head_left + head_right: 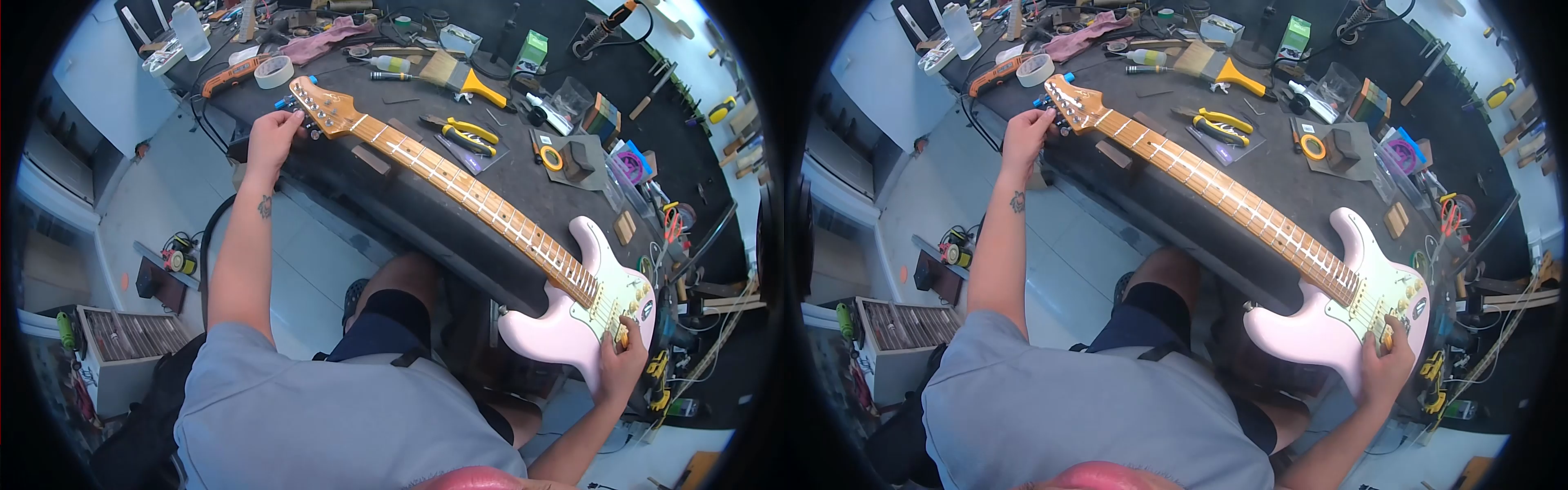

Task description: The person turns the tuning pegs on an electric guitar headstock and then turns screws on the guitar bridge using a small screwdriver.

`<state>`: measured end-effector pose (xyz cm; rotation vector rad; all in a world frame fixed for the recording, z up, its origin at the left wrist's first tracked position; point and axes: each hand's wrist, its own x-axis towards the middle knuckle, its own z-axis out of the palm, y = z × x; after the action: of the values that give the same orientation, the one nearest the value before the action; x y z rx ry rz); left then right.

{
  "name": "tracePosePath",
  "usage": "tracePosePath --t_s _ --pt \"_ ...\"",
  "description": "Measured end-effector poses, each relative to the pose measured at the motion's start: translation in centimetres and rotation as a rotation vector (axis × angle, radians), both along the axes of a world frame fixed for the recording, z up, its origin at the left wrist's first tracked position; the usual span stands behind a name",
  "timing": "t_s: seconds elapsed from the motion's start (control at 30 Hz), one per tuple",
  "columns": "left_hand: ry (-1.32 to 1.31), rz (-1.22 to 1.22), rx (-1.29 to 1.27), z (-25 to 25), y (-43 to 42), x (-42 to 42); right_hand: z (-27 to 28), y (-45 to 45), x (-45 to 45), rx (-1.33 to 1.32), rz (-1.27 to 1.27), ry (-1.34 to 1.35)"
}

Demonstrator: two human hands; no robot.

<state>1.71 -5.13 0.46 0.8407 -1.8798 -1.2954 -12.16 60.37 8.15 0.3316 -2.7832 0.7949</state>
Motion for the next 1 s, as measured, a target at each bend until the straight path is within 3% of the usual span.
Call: tracePosePath --t_s 0.2,0.3,0.4,0.6,0.7,0.8,0.83,0.87,0.93,0.97,1.0 --pt "0.024 0.116 -0.456 -1.1 0.6 -0.3 0.5 0.5 -0.4 0.114 -0.024 -0.089" --pt "0.114 0.161 -0.021 -1.8 -1.5 -0.3 0.4 -0.4 0.0 0.029 -0.015 -0.009" --pt "-0.015 0.079 0.039 -0.8 -2.3 -0.2 -0.1 0.2 -0.2 0.031 0.009 -0.001" --pt "-0.143 0.086 -0.985 0.4 -1.4 0.3 0.4 0.6 -0.4 0.090 0.038 -0.014" --pt "-0.143 0.055 -1.070 0.5 -0.9 0.6 0.5 -0.3 -0.1 0.055 0.003 -0.012" --pt "-0.077 0.057 -0.903 0.2 -1.5 1.1 0.2 -0.1 -0.4 0.064 0.028 0.053" --pt "-0.133 0.086 -0.604 0.3 -1.4 1.1 -0.1 -0.1 -0.4 -0.023 -0.002 0.025" --pt "0.033 -0.054 -0.188 -1.2 -4.2 0.6 0.8 0.1 -0.5 0.101 -0.043 -0.068" --pt "0.092 0.014 0.142 -1.0 -4.6 -0.7 0.0 1.1 -1.1 0.173 0.082 0.139" --pt "0.067 -0.127 0.198 -2.3 -7.5 -0.5 1.7 0.1 -0.3 0.176 -0.014 -0.009" --pt "-0.025 -0.110 0.281 -1.2 -6.5 -0.4 1.6 0.4 -0.4 0.167 -0.023 -0.025"
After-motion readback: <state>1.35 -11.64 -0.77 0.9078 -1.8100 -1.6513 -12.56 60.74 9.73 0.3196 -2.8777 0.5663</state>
